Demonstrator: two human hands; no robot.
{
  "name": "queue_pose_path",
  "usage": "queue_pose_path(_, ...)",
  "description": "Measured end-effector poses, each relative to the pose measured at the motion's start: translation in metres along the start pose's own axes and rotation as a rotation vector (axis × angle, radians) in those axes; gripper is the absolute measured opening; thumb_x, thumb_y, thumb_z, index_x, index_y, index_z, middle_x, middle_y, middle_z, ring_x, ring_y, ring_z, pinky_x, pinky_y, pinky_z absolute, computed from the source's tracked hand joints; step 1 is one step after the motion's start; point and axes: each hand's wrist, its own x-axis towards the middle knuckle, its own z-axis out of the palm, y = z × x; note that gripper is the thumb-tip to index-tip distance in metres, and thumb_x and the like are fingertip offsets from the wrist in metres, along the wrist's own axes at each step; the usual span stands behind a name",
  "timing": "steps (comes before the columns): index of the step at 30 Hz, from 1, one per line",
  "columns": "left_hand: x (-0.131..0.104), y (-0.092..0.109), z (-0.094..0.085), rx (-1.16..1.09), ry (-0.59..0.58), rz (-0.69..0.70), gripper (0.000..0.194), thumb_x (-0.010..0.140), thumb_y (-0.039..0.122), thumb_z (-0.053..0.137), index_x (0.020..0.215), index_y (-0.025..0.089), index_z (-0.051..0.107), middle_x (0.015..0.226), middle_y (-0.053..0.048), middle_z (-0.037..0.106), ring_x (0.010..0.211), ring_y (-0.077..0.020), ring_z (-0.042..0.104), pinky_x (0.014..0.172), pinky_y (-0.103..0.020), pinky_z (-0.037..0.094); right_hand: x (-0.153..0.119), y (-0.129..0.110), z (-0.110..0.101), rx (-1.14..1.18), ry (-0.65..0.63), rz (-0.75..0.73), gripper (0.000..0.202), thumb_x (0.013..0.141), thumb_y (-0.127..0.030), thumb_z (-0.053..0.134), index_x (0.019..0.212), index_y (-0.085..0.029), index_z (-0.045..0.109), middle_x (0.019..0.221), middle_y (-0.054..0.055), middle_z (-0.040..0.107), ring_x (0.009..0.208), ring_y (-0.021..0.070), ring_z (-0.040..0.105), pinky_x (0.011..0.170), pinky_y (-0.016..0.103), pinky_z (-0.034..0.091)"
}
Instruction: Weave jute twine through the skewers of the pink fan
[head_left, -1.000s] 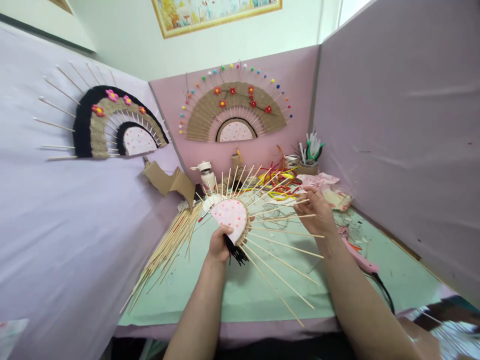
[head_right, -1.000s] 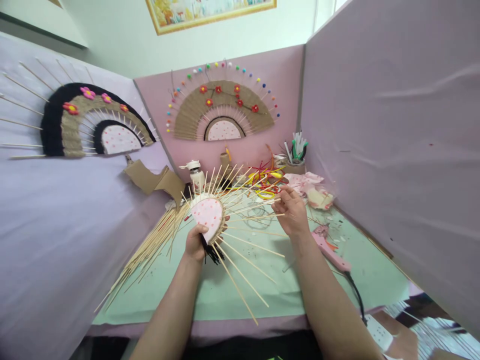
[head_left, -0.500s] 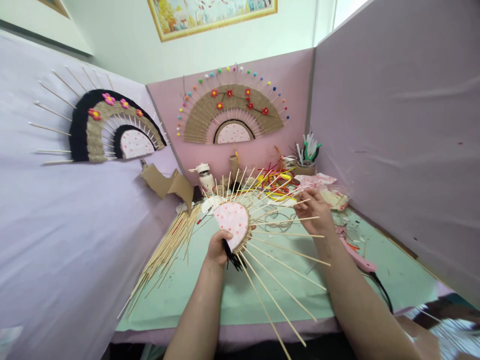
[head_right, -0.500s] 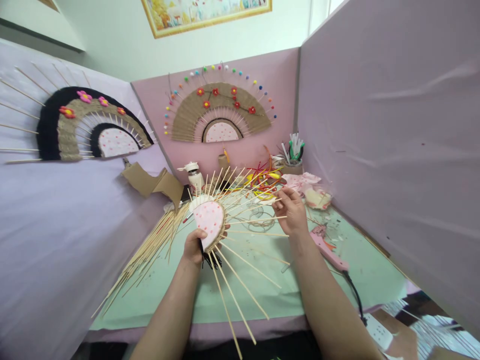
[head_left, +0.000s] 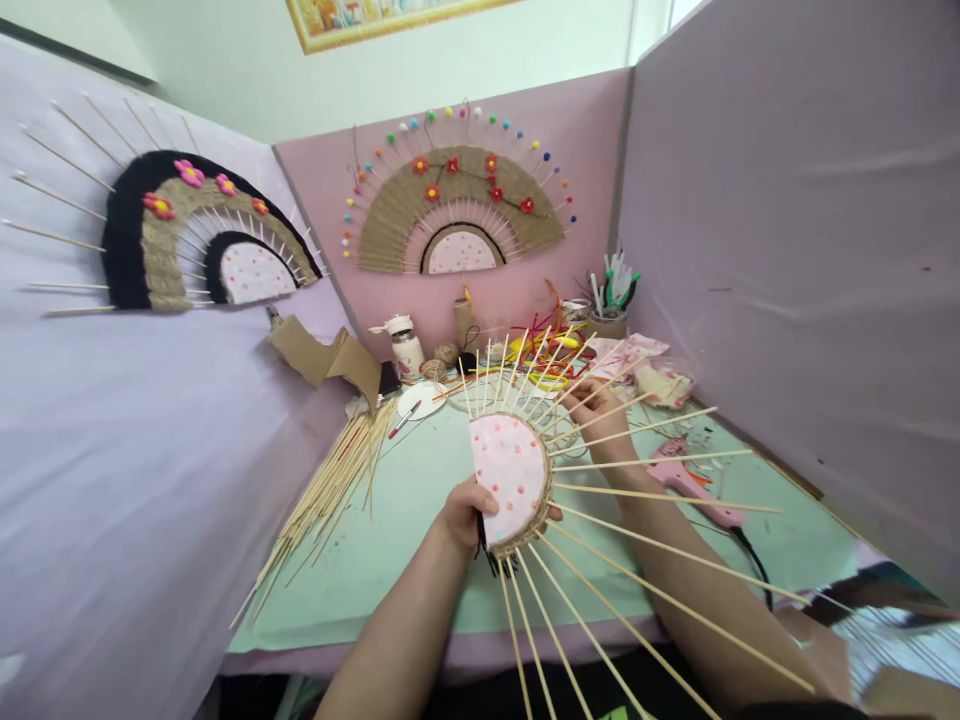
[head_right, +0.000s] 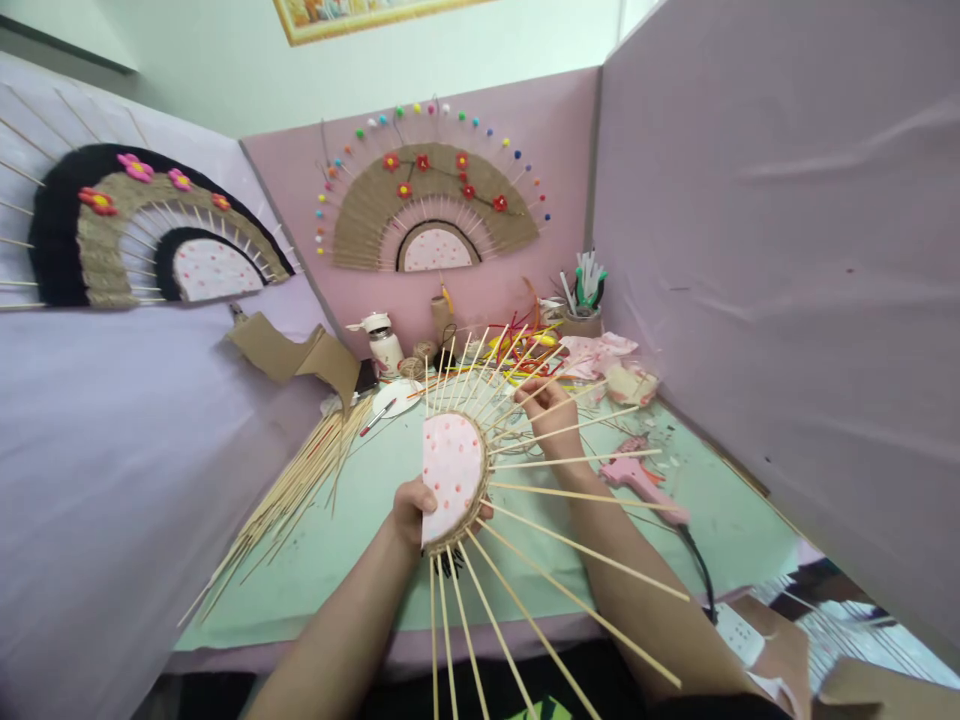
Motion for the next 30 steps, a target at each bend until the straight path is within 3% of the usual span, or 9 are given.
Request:
queue_pose_path(7,0.002,0.003,0.004,-0.034,0.022,-0.008,0.058,0.048,0.013,0.054,0.106,0.006,0.058,0.089,-0.018,0.068,0.074,-0.0257,0.066,0.063,-0.031,0.049,0.006,0.001,-0.008,0.017,0.139,-0.099,0.021,0.061,-0.027,0.072,0.073,-0.018,0.056,0.06,-0.002,0.055,0.051,0.0085,0.042,0.047,0.023,0.031)
queue_pose_path(10,0.001,0.004,0.006,-0.013,0.034,0.001,0.06,0.048,0.013,0.054,0.107,0.006,0.057,0.09,-0.017,0.068,0.077,-0.0259,0.065,0.067,-0.032,0.049,0.007,0.002,-0.009,0.033,0.131,-0.1,0.02,0.063,-0.027,0.07,0.073,-0.018,0.056,0.062,-0.002,0.055,0.051,0.0081,0.042,0.048,0.023,0.031)
queue_pose_path(16,0.002,0.007,0.002,0.064,0.076,0.04,0.069,0.047,0.015,0.053,0.115,0.007,0.052,0.114,-0.019,0.059,0.095,-0.0307,0.06,0.069,-0.034,0.048,0.004,-0.001,-0.006,0.055,0.09,-0.044,0.02,0.065,-0.029,0.068,0.074,-0.018,0.055,0.061,-0.003,0.055,0.049,0.0073,0.041,0.046,0.022,0.031)
queue_pose_path(23,0.002,0.006,-0.009,0.045,0.136,0.123,0.07,0.048,0.016,0.054,0.117,0.004,0.05,0.111,-0.02,0.06,0.09,-0.0282,0.061,0.073,-0.034,0.048,0.004,0.001,-0.004,0.066,0.061,-0.002,0.02,0.064,-0.027,0.069,0.073,-0.017,0.055,0.059,-0.003,0.056,0.044,0.0056,0.037,0.043,0.022,0.026)
queue_pose_path(30,0.001,0.006,-0.009,0.017,0.147,0.123,0.076,0.046,0.016,0.056,0.121,0.008,0.046,0.11,-0.02,0.06,0.098,-0.0349,0.057,0.072,-0.041,0.049,0.005,0.002,-0.007,0.1,0.071,-0.015,0.021,0.063,-0.028,0.07,0.074,-0.018,0.055,0.061,-0.002,0.056,0.044,0.0062,0.039,0.043,0.022,0.026)
